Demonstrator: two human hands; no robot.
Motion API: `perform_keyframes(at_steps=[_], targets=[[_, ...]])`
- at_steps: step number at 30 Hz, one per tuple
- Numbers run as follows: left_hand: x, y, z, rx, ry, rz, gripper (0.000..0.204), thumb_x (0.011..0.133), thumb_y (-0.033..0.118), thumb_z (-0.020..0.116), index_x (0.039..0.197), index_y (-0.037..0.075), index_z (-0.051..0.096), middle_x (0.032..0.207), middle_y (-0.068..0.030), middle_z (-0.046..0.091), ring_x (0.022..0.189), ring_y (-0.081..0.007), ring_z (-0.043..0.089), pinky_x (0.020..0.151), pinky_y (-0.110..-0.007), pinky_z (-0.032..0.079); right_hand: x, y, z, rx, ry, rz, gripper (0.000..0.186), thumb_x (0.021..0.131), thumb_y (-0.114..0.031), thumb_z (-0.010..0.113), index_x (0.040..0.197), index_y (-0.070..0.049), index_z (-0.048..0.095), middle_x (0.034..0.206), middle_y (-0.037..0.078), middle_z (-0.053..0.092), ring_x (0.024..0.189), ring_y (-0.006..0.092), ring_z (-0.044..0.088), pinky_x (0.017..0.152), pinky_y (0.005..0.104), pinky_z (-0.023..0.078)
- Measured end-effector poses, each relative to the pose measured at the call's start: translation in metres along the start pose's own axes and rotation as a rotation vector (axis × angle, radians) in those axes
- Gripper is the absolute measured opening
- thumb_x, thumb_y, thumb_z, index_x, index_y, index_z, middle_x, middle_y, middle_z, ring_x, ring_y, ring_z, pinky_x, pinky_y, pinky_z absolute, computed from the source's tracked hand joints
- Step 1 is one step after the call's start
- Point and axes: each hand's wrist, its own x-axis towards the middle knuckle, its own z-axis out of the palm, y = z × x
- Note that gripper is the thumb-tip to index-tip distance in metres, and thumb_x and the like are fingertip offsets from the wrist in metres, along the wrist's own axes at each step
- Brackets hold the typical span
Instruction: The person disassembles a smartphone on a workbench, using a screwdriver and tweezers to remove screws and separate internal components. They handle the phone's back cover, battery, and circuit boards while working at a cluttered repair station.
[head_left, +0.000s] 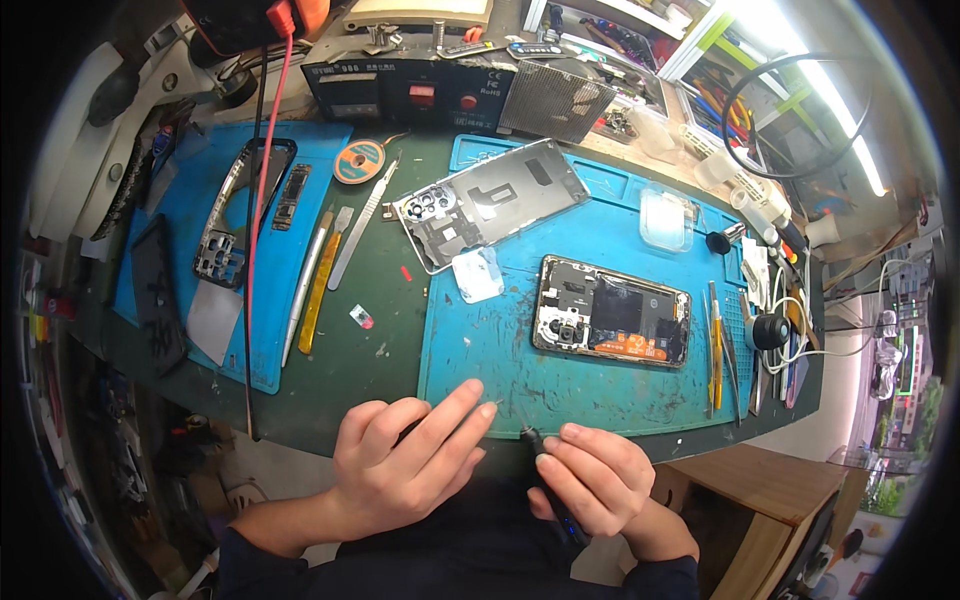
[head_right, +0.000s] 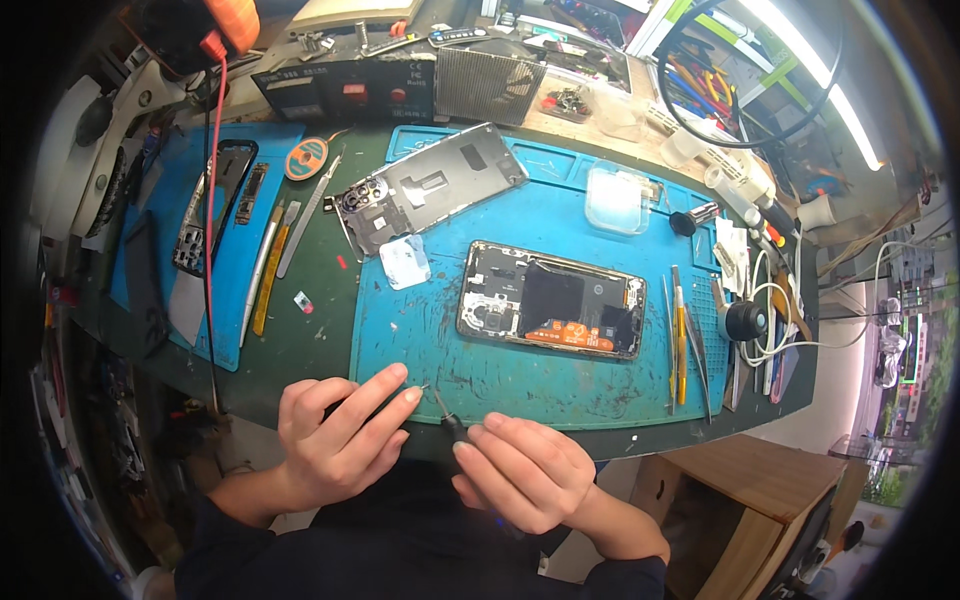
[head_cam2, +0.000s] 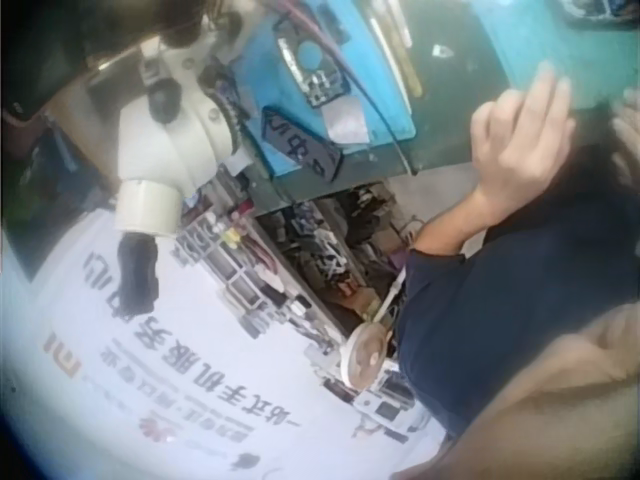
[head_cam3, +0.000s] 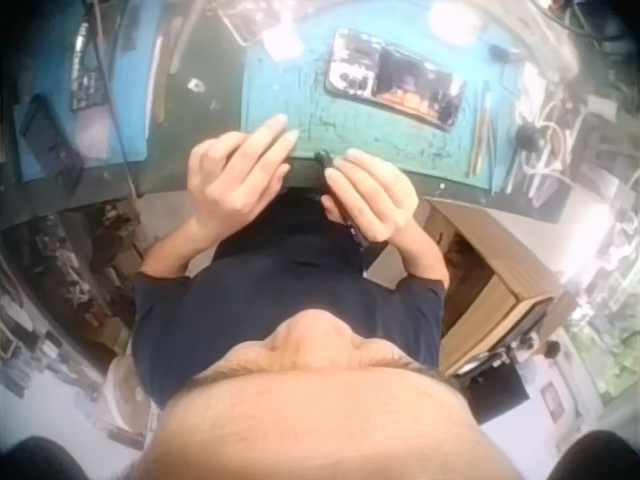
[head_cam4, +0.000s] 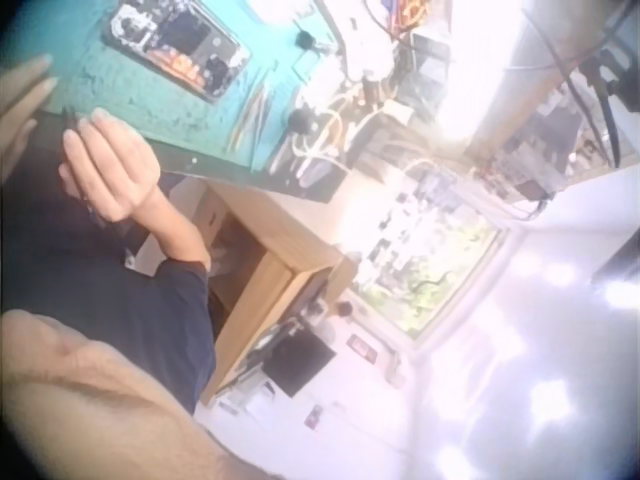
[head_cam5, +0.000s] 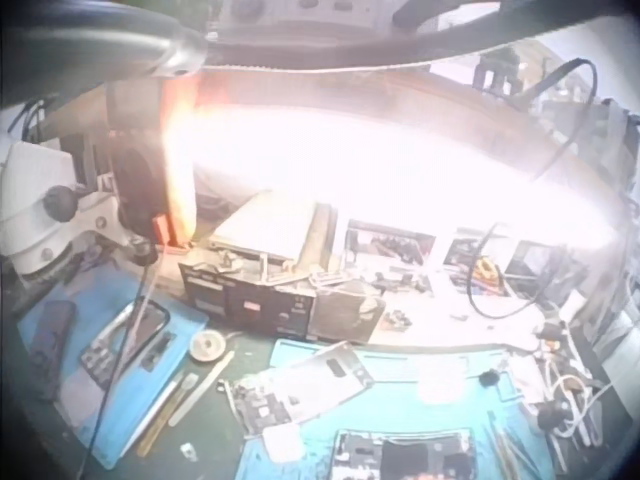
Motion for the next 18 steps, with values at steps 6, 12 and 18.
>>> perform_keyframes(at_steps=[6, 12, 18], targets=[[-0.0002, 0.001, -0.0001, -0.015, -0.002, -0.029, 0.035, 0.093, 0.026, 0.078, 0.126, 0.017, 0.085, 0.138, 0.0059, 0.078, 0.105, -0.0146, 0.056, 0.09, -0.032, 0.045, -0.0005, 0.0023, -0.0064, 0.028, -0.085, -0.033, 0.031, 0.103, -0.038, 0.081, 0.112, -0.009, 0.084, 0.11, 0.007, 0.083, 0.103, 0.0224, 0.083, 0.091, 0.0353, 0.066], [0.0012, 0.0014, 0.0011, -0.014, 0.004, -0.038, 0.033, 0.093, 0.026, 0.077, 0.124, 0.018, 0.085, 0.136, 0.0072, 0.078, 0.104, -0.0139, 0.056, 0.089, -0.031, 0.044, -0.0006, 0.005, -0.0063, 0.028, -0.096, -0.059, 0.032, 0.104, -0.037, 0.081, 0.111, -0.007, 0.084, 0.108, 0.009, 0.084, 0.102, 0.0237, 0.083, 0.088, 0.0355, 0.067], [0.0005, 0.0001, 0.0033, -0.031, 0.023, -0.01, 0.033, 0.091, 0.024, 0.077, 0.121, 0.014, 0.087, 0.138, 0.0005, 0.078, 0.101, -0.0178, 0.055, 0.087, -0.034, 0.045, 0.0014, 0.0058, -0.0071, 0.056, -0.106, -0.05, 0.032, 0.104, -0.036, 0.08, 0.112, -0.005, 0.083, 0.108, 0.01, 0.084, 0.1, 0.0242, 0.083, 0.088, 0.0357, 0.068]])
